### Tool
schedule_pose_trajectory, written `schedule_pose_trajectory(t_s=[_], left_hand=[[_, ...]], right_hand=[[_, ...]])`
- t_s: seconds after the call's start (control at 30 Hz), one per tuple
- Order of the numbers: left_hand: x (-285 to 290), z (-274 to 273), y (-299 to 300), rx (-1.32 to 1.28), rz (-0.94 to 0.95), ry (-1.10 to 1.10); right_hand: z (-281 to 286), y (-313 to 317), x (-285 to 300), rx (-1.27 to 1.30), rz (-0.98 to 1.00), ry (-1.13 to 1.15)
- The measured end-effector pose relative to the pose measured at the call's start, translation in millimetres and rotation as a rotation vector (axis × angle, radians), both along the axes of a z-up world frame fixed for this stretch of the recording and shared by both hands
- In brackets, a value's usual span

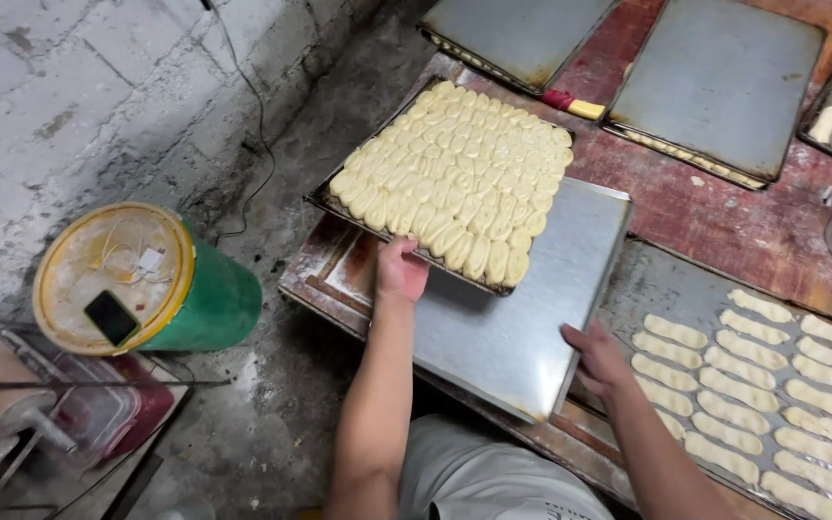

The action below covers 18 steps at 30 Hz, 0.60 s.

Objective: The person arranges small dough pieces onto metal baking trays in neat rows. They repeatedly pick dough pieces from a floured surface and place them on the trays, occasionally spreading flour on the surface and moving trays to make space.

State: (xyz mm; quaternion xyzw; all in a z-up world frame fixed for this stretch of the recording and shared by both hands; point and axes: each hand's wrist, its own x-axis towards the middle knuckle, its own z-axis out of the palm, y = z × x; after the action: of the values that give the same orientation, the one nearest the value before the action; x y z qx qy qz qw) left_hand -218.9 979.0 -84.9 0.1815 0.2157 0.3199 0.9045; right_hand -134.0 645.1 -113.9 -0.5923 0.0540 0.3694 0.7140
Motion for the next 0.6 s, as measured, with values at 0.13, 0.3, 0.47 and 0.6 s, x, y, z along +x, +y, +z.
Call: schedule_pose_trajectory(t_s=[0.13,0.3,0.47,0.6], left_hand=[[-48.9,8.2,0.7,0.019,0.026,-0.031],[-106.6,35.6,7.9,0.065,0.039,-0.038],[-127.0,2.3,17.3,0.088,0.021,-0.043],[-102.6,-48.0,-3.6,0.050,0.031,-0.030]], right_hand=[[-16.6,61.8,-14.3,-0.110,0.003,0.029],[38.0,66.7,-39.0,-0.263,0.187,0.011],[57.0,-18.0,36.3,-0.371,-0.169,-0.600],[118.6,-77.5,64.6,-0.686,-0.321,-0.966]])
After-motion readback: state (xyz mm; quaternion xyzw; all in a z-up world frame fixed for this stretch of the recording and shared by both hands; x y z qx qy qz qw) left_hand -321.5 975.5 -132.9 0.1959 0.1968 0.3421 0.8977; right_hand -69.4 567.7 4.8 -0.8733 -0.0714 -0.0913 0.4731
